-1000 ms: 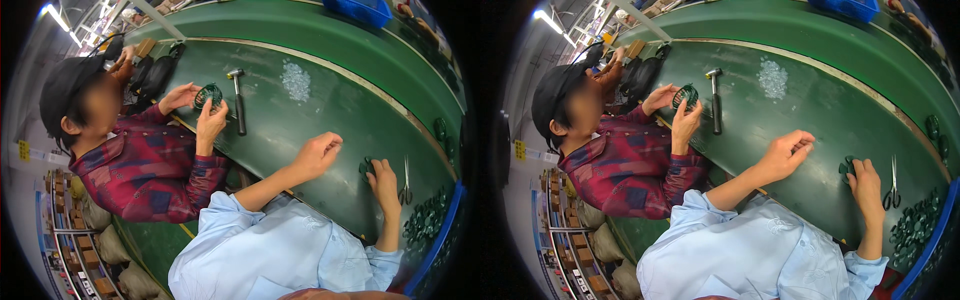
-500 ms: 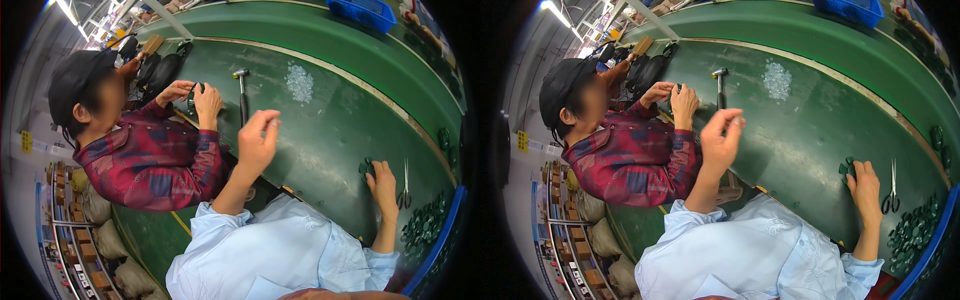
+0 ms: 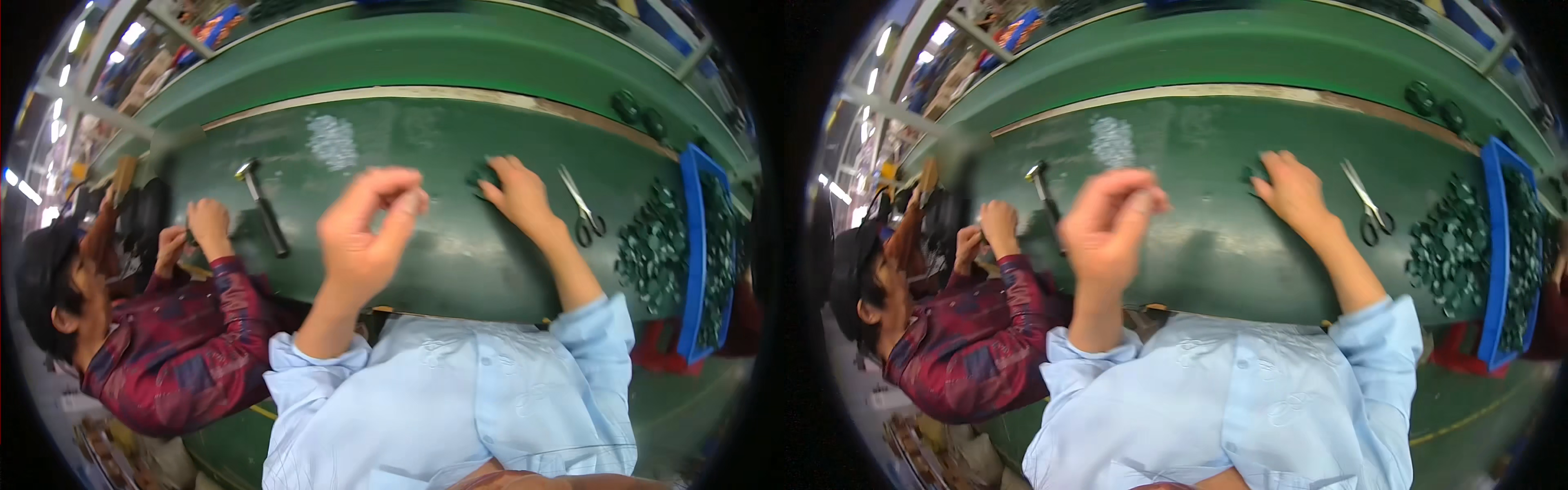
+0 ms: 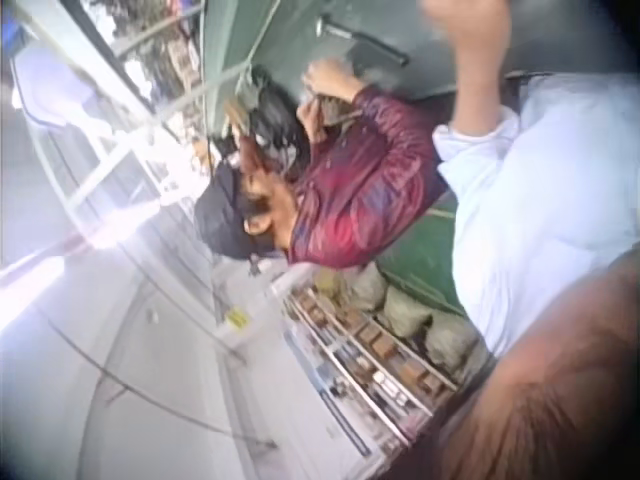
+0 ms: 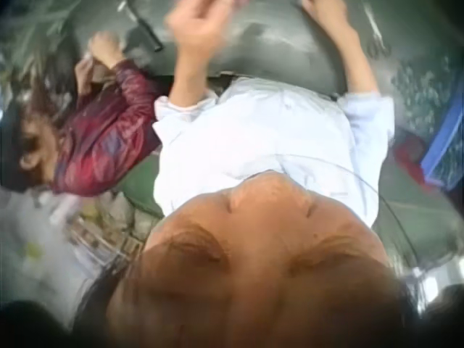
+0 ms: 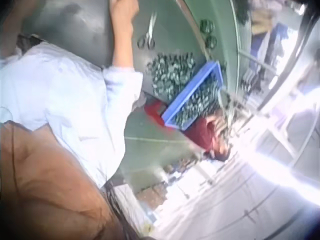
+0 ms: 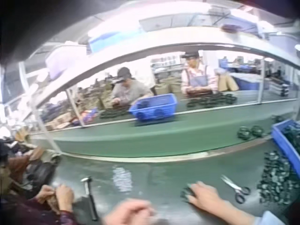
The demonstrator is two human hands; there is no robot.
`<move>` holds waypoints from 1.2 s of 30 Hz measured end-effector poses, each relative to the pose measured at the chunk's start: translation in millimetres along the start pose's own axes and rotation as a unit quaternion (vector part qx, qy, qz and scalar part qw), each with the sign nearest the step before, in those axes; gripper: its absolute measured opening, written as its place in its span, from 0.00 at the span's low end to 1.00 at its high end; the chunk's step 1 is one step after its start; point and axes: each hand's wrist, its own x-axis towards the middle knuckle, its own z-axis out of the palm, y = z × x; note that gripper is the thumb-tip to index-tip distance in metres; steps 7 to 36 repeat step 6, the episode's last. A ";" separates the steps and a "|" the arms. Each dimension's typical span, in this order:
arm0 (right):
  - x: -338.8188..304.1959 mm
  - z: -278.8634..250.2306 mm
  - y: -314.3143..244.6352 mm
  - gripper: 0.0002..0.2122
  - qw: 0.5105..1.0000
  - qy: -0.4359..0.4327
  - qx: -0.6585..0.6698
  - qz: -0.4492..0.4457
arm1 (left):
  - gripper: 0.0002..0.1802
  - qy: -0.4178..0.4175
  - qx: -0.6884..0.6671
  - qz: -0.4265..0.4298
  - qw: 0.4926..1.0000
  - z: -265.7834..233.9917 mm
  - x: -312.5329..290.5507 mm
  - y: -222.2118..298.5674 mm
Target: Assembling small plastic fan housing and internal components on a production line.
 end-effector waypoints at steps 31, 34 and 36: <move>49.5 29.9 -33.2 0.20 0.993 -0.038 0.071 -0.087 | 0.41 0.148 0.098 0.335 0.925 -0.7 -11.8 118.9; 49.5 29.9 -33.2 0.20 0.993 -0.038 0.071 -0.087 | 0.41 0.148 0.098 0.335 0.925 -0.7 -11.8 118.9; 49.5 29.9 -33.2 0.20 0.993 -0.038 0.071 -0.087 | 0.41 0.148 0.098 0.335 0.925 -0.7 -11.8 118.9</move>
